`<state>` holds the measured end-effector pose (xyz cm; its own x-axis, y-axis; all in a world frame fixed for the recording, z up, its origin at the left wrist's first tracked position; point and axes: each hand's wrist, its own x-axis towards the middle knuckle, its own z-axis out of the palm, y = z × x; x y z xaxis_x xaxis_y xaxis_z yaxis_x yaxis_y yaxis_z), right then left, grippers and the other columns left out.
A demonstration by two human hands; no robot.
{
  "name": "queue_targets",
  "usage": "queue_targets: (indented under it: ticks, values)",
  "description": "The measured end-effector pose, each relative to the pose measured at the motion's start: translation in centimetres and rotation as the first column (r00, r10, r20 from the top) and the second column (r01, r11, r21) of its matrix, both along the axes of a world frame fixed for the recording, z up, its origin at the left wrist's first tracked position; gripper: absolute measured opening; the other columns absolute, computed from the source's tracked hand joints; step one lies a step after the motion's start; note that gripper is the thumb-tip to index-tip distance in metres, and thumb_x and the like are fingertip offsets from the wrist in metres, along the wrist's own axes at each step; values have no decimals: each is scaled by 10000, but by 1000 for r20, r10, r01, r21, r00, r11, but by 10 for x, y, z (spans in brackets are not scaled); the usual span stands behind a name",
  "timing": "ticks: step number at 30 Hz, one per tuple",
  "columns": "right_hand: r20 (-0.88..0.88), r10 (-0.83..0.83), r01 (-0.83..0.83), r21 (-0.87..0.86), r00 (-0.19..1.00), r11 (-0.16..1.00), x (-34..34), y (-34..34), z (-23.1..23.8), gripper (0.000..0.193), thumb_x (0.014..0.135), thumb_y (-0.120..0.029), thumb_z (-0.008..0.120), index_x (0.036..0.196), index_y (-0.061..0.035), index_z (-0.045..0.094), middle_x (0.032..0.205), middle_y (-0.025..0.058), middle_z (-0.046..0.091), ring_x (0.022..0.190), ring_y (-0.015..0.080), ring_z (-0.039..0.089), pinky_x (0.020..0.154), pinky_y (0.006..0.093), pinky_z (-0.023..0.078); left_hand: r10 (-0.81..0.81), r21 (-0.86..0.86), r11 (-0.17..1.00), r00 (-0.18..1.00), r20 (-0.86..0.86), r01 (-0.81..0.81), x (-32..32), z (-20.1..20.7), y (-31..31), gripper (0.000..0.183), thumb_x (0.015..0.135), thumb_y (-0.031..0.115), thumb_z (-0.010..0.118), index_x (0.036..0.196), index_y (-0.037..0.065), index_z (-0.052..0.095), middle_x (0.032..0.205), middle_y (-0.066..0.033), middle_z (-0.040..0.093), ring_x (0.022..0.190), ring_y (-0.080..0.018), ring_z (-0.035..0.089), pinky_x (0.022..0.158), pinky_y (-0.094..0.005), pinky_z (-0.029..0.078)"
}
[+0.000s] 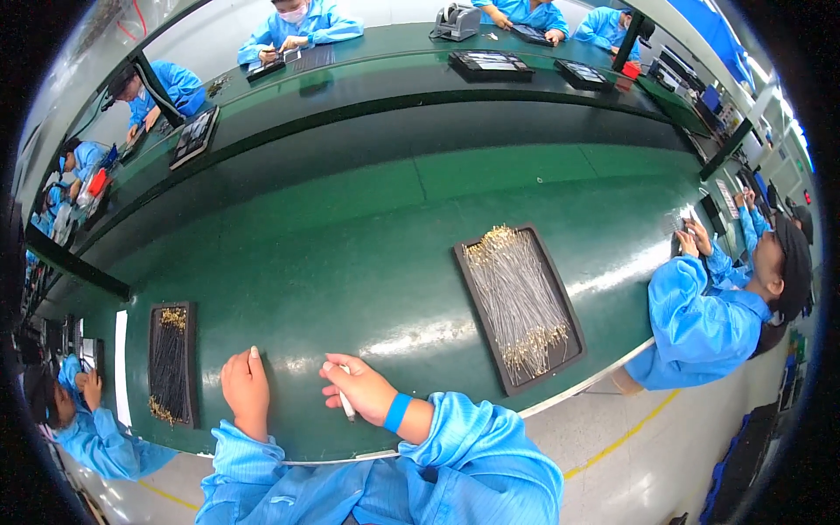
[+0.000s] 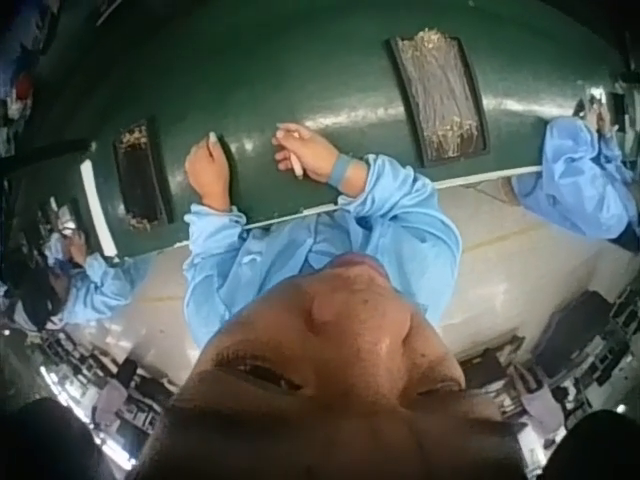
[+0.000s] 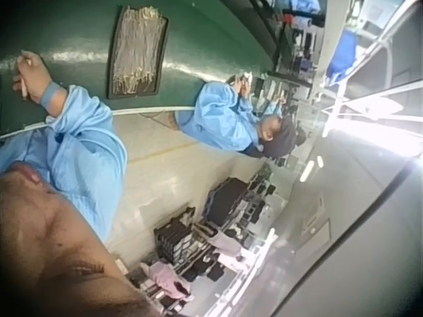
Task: The person connects internal ribbon cables to components inside a tablet device on an assembly line, using tweezers and a manual pick tool.
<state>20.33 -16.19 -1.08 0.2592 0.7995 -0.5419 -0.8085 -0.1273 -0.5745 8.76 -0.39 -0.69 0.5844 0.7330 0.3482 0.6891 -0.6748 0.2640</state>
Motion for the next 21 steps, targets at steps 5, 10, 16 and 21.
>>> queue_targets:
  ticks: [5,10,16,21]
  values:
    - [3,5,-5,8,1000,1000,-1,1,3,518,809,-297,471,1195,-13,276,1048,110,436,829,178,482,663,285,454,-13,24,1000,1000,3,13,-3,-1,1,182,771,183,487,771,22,572,767,-115,551,741,-283,493,681,-366,383]
    - [5,-1,1,11,1000,1000,-1,1,2,517,809,-299,470,1195,-13,277,1054,112,434,831,180,482,663,285,454,-22,29,999,1000,14,21,-2,0,0,180,772,180,483,770,23,570,768,-115,551,741,-284,493,679,-367,383]
    - [8,9,-9,13,1000,1000,0,1,0,524,808,-303,471,1199,-17,274,1049,106,436,827,173,479,657,283,454,-21,28,999,1000,9,21,0,3,-2,187,779,183,473,755,21,564,746,-114,544,723,-287,486,664,-370,380]
    - [6,15,-15,12,1000,1000,0,1,0,531,806,-306,471,1204,-19,269,1049,104,437,827,171,478,659,280,454,-21,16,1000,1000,15,21,0,3,-2,192,780,186,471,751,20,562,738,-115,542,716,-290,486,664,-374,376]
